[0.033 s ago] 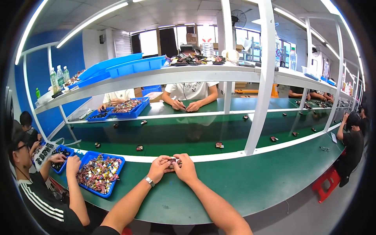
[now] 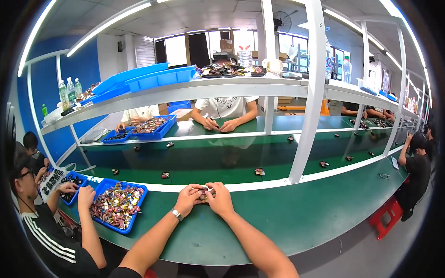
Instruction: Assembling small electronic or toy parts on a factory assembly line.
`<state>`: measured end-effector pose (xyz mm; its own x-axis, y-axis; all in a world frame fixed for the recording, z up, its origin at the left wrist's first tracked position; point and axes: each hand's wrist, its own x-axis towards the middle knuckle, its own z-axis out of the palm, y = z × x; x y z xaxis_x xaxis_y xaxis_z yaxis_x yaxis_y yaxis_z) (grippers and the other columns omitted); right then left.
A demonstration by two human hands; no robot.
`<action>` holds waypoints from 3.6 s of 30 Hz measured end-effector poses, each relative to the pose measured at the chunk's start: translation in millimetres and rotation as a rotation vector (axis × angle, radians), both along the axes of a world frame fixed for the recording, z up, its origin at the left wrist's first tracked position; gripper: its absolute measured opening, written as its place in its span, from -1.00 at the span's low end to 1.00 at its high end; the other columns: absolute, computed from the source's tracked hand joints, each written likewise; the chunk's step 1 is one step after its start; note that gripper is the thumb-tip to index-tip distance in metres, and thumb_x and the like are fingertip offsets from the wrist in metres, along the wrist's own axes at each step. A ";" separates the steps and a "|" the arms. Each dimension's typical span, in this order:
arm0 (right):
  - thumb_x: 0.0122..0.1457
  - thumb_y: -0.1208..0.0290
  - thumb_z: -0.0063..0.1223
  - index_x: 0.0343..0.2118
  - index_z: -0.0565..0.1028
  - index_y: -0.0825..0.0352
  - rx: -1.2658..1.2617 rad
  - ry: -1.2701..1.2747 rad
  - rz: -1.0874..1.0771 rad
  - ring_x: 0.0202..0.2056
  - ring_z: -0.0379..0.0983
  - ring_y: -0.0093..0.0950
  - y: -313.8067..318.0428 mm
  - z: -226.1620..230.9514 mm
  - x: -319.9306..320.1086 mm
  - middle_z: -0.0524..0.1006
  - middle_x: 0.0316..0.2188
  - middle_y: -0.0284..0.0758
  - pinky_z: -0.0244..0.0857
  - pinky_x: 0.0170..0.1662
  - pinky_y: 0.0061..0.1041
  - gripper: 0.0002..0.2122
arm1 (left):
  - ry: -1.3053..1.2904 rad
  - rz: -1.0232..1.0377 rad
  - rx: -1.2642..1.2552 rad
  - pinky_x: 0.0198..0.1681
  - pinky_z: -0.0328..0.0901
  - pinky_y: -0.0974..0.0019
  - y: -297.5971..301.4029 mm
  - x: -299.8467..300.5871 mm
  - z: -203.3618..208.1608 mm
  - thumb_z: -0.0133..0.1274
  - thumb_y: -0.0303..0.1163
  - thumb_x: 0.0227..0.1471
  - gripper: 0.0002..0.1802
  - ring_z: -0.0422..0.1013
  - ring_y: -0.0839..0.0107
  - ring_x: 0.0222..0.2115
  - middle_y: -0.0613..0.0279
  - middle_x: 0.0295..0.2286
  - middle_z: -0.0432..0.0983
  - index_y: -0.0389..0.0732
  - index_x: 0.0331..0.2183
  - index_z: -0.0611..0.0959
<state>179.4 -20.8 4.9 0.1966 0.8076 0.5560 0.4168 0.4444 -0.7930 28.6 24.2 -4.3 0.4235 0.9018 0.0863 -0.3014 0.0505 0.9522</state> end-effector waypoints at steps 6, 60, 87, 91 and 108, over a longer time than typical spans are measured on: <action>0.02 0.57 0.18 -0.30 0.54 0.43 -0.032 -0.002 0.002 -0.38 0.57 -0.46 6.0 -9.0 0.4 0.54 -0.36 -0.23 0.47 -0.29 -0.55 -0.84 | 0.095 0.049 0.080 -0.30 0.46 0.43 -1.8 3.0 -2.8 -0.02 -0.53 0.15 -0.86 0.49 0.50 -0.30 0.21 -0.29 0.54 -0.27 -0.21 0.48; -0.10 0.53 0.33 -0.13 0.45 0.32 -0.066 -0.379 0.322 -0.17 0.48 -0.45 -8.6 33.6 -11.8 0.53 -0.16 -0.28 0.36 -0.07 -0.46 -0.58 | -0.005 0.050 0.102 -0.56 0.22 0.54 28.3 -50.6 10.1 -0.09 -0.22 0.21 -0.69 0.32 0.62 -0.62 0.29 -0.51 0.50 -0.27 -0.33 0.59; -0.02 0.56 0.15 -0.34 0.54 0.25 0.073 -0.516 0.099 -0.22 0.37 -0.31 -15.4 18.6 9.3 0.41 -0.32 -0.32 0.36 -0.18 -0.38 -0.84 | -0.071 -0.309 -0.110 0.05 0.38 0.13 3.9 -17.7 8.4 -0.14 -0.68 0.10 -0.50 0.41 0.26 -0.05 0.10 -0.04 0.40 -0.26 0.11 0.33; -0.03 0.50 0.19 -0.41 0.58 0.21 0.051 -0.536 0.058 -0.18 0.36 -0.34 -16.8 18.3 8.6 0.40 -0.29 -0.34 0.36 -0.15 -0.38 -0.90 | -0.067 -0.293 -0.109 0.06 0.38 0.14 4.6 -18.0 8.2 -0.14 -0.71 0.08 -0.50 0.41 0.27 -0.06 0.11 -0.06 0.40 -0.24 0.08 0.34; 0.00 0.46 0.18 -0.45 0.56 0.27 0.037 -0.482 0.123 0.08 0.24 -0.22 -13.8 19.8 16.2 0.40 0.01 -0.25 0.21 0.11 -0.30 -0.94 | -0.032 -0.419 -0.052 -0.03 0.38 0.25 5.7 -21.1 5.0 0.02 -0.53 0.11 -0.58 0.42 0.40 -0.11 0.22 -0.08 0.43 -0.22 0.02 0.39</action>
